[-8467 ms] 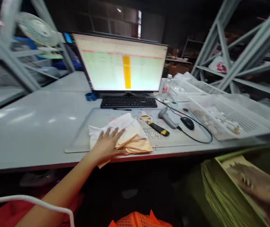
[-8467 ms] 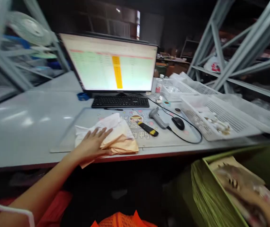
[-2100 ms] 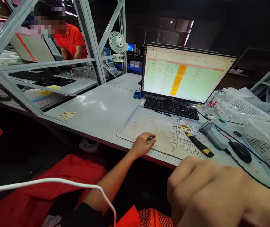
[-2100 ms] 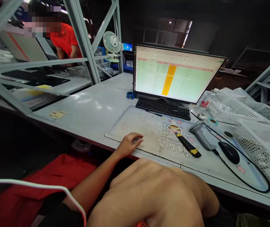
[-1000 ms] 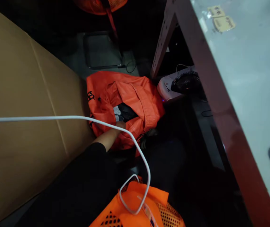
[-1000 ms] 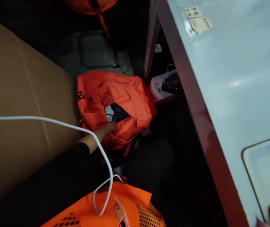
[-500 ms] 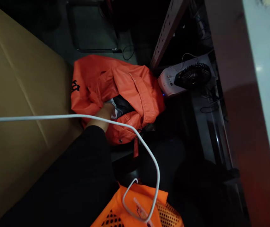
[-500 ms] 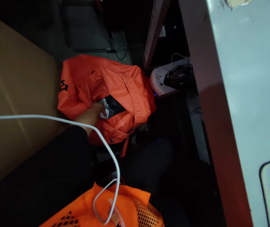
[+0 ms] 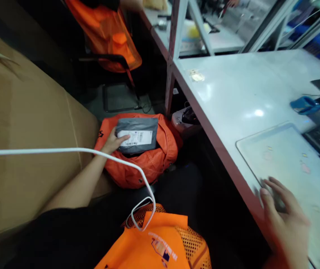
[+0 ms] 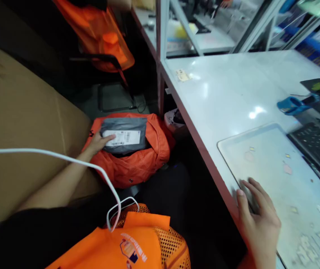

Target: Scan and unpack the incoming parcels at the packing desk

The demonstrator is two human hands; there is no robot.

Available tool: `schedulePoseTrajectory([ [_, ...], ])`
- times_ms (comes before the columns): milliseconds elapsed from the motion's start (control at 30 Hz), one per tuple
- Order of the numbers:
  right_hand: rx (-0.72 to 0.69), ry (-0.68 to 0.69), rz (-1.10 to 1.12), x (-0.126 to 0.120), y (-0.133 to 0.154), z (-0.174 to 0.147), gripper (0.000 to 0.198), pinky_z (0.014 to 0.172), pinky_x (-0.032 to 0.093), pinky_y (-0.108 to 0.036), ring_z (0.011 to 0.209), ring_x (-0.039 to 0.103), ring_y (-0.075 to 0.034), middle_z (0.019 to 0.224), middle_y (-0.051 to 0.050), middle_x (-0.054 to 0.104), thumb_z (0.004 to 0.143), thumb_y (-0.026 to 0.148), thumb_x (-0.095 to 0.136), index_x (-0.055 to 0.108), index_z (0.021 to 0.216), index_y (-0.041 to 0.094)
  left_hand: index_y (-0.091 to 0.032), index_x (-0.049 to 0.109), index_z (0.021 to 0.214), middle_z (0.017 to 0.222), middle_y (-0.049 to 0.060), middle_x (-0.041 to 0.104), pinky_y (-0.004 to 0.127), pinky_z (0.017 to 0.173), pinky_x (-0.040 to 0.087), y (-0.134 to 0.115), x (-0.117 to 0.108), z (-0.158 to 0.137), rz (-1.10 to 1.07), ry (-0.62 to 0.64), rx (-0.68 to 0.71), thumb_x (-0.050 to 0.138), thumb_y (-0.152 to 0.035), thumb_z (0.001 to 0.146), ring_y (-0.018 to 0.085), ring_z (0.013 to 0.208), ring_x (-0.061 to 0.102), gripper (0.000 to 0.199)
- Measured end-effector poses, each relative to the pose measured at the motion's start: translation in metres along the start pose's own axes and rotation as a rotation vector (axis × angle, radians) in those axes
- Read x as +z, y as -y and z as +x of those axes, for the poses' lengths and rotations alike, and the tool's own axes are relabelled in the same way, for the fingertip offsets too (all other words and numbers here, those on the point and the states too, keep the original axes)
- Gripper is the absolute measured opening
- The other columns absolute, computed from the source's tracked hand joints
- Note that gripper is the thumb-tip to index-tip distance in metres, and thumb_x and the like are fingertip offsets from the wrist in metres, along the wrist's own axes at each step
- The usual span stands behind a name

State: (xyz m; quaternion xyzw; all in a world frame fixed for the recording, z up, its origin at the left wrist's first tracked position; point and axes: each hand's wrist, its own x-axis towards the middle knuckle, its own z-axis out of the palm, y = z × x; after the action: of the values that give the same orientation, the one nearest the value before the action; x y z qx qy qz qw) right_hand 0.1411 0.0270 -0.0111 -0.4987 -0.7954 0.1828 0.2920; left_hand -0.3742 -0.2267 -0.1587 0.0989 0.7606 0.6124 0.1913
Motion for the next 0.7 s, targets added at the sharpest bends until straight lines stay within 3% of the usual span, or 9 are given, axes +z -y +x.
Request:
schedulePoseTrajectory([
  [67,-0.019,-0.053,0.074,0.003,-0.003,0.0,0.048,0.114,0.051,-0.062,0.125,0.069,-0.04,0.131,-0.014,0.075,0.096,0.061,0.066,0.079,0.12,0.022,-0.01,0.069,0.121,0.126,0.016,0.075,0.053,0.118,0.052,-0.044,0.004,-0.014,-0.213,0.021,0.063,0.089,-0.05,0.067,0.038,0.132,0.064,0.07],
  [133,-0.024,-0.114,0.161,0.003,-0.004,-0.005,0.047,0.11,0.054,-0.058,0.121,0.071,-0.037,0.124,-0.015,0.077,0.097,0.059,0.065,0.079,0.118,0.019,-0.012,0.071,0.116,0.118,0.015,0.078,0.054,0.114,0.056,-0.092,0.022,-0.035,-0.4,0.113,0.141,0.083,-0.055,0.069,0.041,0.13,0.066,0.065],
  [200,-0.02,-0.177,0.247,-0.004,-0.006,-0.013,0.045,0.107,0.055,-0.054,0.118,0.072,-0.035,0.12,-0.015,0.078,0.099,0.057,0.064,0.078,0.118,0.019,-0.012,0.072,0.115,0.113,0.013,0.08,0.055,0.11,0.059,-0.139,0.058,-0.061,-0.478,0.264,0.207,0.081,-0.053,0.07,0.042,0.128,0.068,0.062],
  [300,-0.024,-0.303,0.281,-0.035,-0.015,-0.03,0.042,0.107,0.056,-0.051,0.115,0.073,-0.032,0.12,-0.013,0.078,0.1,0.053,0.063,0.077,0.12,0.019,-0.01,0.073,0.115,0.112,0.015,0.08,0.055,0.108,0.06,-0.19,0.138,-0.106,-0.523,0.541,0.165,0.085,-0.044,0.067,0.044,0.125,0.069,0.06],
  [433,0.009,-0.531,0.038,-0.108,-0.063,-0.057,0.04,0.106,0.055,-0.049,0.115,0.072,-0.031,0.126,-0.013,0.076,0.099,0.05,0.062,0.075,0.121,0.019,-0.009,0.073,0.114,0.111,0.018,0.081,0.052,0.102,0.065,-0.21,0.252,-0.169,-0.469,0.9,-0.012,0.086,-0.046,0.07,0.044,0.115,0.075,0.059],
  [533,0.161,-0.639,-0.242,-0.165,-0.12,-0.08,0.045,0.111,0.051,-0.052,0.121,0.068,-0.034,0.128,-0.017,0.073,0.098,0.046,0.058,0.073,0.126,0.014,-0.009,0.074,0.111,0.109,0.018,0.081,0.048,0.099,0.066,-0.209,0.321,-0.208,-0.38,1.101,-0.097,0.085,-0.045,0.077,0.041,0.11,0.077,0.05],
  [600,0.304,-0.62,-0.404,-0.195,-0.154,-0.092,0.05,0.118,0.045,-0.052,0.13,0.062,-0.037,0.133,-0.022,0.07,0.097,0.042,0.055,0.069,0.131,0.008,-0.009,0.075,0.111,0.11,0.018,0.081,0.044,0.099,0.066,-0.209,0.356,-0.227,-0.33,1.186,-0.15,0.082,-0.043,0.083,0.038,0.11,0.078,0.044],
  [700,0.534,-0.443,-0.56,-0.221,-0.184,-0.095,0.059,0.121,0.04,-0.049,0.141,0.054,-0.038,0.147,-0.028,0.061,0.097,0.037,0.054,0.06,0.144,0.0,-0.009,0.077,0.111,0.113,0.019,0.08,0.04,0.098,0.066,-0.21,0.392,-0.243,-0.26,1.267,-0.252,0.075,-0.044,0.092,0.035,0.11,0.078,0.04],
])
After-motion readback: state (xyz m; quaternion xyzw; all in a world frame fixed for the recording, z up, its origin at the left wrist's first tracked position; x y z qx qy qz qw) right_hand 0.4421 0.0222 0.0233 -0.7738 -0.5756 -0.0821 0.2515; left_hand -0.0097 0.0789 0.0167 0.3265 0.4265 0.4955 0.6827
